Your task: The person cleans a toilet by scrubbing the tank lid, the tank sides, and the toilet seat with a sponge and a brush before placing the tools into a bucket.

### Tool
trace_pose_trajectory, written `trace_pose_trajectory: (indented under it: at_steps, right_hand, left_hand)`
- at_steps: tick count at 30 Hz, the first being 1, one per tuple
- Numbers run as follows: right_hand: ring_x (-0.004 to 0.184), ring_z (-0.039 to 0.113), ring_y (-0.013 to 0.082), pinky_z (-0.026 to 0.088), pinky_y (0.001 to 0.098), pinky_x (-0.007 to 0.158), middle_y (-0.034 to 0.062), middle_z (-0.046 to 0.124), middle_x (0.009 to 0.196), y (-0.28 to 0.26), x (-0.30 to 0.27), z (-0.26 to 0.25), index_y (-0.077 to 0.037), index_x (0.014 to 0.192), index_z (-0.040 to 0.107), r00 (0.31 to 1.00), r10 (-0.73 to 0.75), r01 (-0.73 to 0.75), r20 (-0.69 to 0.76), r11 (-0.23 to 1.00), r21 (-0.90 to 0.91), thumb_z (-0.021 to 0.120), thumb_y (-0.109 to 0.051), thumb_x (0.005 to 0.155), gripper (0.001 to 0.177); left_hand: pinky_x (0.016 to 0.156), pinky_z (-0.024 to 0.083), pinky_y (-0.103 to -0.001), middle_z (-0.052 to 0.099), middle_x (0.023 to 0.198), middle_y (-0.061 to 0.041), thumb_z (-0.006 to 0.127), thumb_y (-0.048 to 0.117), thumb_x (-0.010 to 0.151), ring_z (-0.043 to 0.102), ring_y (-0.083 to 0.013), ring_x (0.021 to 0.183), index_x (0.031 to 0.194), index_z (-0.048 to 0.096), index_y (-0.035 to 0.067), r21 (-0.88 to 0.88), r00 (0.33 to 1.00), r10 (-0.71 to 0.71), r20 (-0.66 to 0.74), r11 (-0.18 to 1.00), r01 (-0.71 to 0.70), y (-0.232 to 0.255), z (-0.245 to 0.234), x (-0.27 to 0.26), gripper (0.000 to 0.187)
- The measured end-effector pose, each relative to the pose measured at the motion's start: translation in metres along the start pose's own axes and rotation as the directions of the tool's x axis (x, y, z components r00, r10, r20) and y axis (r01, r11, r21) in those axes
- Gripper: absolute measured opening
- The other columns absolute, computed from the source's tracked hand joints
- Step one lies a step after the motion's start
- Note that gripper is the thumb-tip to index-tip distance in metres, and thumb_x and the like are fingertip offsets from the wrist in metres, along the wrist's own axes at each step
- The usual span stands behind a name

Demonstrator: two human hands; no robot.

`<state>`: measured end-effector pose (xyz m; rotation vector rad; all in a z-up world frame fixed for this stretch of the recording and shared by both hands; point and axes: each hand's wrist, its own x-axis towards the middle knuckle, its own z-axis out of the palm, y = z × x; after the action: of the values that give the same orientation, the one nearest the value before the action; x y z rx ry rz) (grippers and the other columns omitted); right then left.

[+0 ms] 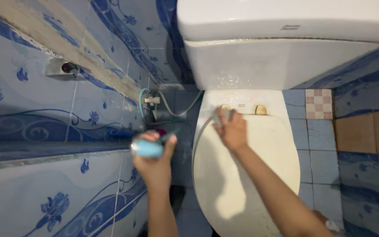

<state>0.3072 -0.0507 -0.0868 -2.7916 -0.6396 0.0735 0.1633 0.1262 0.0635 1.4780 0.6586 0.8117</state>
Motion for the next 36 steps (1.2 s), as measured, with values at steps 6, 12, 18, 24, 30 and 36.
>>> trace_pose_trajectory:
  at_steps: [6, 12, 18, 24, 30, 36]
  right_hand:
    - [0.125, 0.05, 0.0391, 0.043, 0.0493, 0.097, 0.0241, 0.051, 0.133, -0.041, -0.072, -0.001, -0.026, 0.148, 0.048, 0.938, -0.328, 0.323, 0.109, 0.944, 0.063, 0.069, -0.039, 0.087, 0.065]
    - [0.12, 0.05, 0.0391, 0.043, 0.0493, 0.099, 0.0246, 0.049, 0.137, 0.01, -0.119, -0.037, -0.028, 0.149, 0.044, 0.976, -0.106, 0.108, 0.19, 0.994, 0.0, 0.064, -0.046, 0.089, 0.066]
    - [0.119, 0.05, 0.0386, 0.044, 0.0487, 0.099, 0.0242, 0.05, 0.136, 0.032, -0.06, -0.034, -0.029, 0.154, 0.042, 0.995, 0.09, -0.087, 0.053, 0.994, -0.063, 0.056, -0.051, 0.093, 0.066]
    - [0.119, 0.05, 0.0374, 0.044, 0.0475, 0.1, 0.0226, 0.05, 0.134, 0.039, -0.054, -0.031, -0.029, 0.155, 0.04, 0.997, 0.067, -0.065, 0.027, 0.995, -0.08, 0.056, -0.053, 0.092, 0.069]
    - [0.119, 0.05, 0.037, 0.043, 0.0469, 0.1, 0.0214, 0.05, 0.135, 0.042, -0.051, -0.031, -0.029, 0.156, 0.04, 0.994, 0.081, -0.078, 0.068, 0.996, -0.047, 0.055, -0.054, 0.093, 0.068]
    - [0.118, 0.05, 0.0385, 0.044, 0.0489, 0.098, 0.0232, 0.05, 0.133, 0.045, -0.033, -0.033, -0.028, 0.153, 0.043, 0.995, 0.099, -0.099, 0.004, 0.995, -0.023, 0.058, -0.051, 0.092, 0.067]
  left_hand:
    - [0.088, 0.054, -0.032, 0.06, 0.106, -0.007, 0.097, 0.006, 0.079, 0.06, -0.0163, 0.097, 0.111, 0.052, 0.003, 0.091, 0.966, 0.24, -0.094, 0.969, -0.232, 0.038, 0.03, 0.1, 0.055]
    - [0.107, 0.052, -0.037, 0.061, 0.131, -0.013, 0.098, 0.001, 0.083, 0.063, -0.0247, 0.12, 0.138, 0.047, -0.003, 0.145, 0.851, 0.472, -0.23, 0.882, -0.449, 0.076, 0.033, 0.203, 0.075]
    - [0.097, 0.06, -0.036, 0.066, 0.122, -0.013, 0.091, -0.006, 0.076, 0.069, -0.0247, 0.107, 0.131, 0.053, -0.001, -0.197, 0.934, 0.214, -0.287, 0.941, -0.276, 0.084, 0.007, 0.277, 0.067]
    - [0.096, 0.063, -0.04, 0.066, 0.114, -0.013, 0.087, -0.01, 0.078, 0.07, -0.0246, 0.1, 0.124, 0.053, -0.002, -0.203, 0.858, 0.217, -0.466, 0.917, -0.342, 0.057, -0.003, 0.303, 0.057]
    - [0.099, 0.059, -0.037, 0.068, 0.113, -0.011, 0.081, -0.005, 0.074, 0.074, -0.0239, 0.105, 0.124, 0.052, 0.002, 0.275, 0.892, 0.359, -0.273, 0.918, -0.286, 0.045, -0.007, 0.306, 0.058]
    - [0.116, 0.047, -0.042, 0.058, 0.137, -0.017, 0.087, -0.005, 0.079, 0.062, -0.0311, 0.128, 0.141, 0.051, -0.001, 0.526, 0.843, 0.517, -0.146, 0.763, -0.376, -0.003, -0.029, 0.301, 0.071]
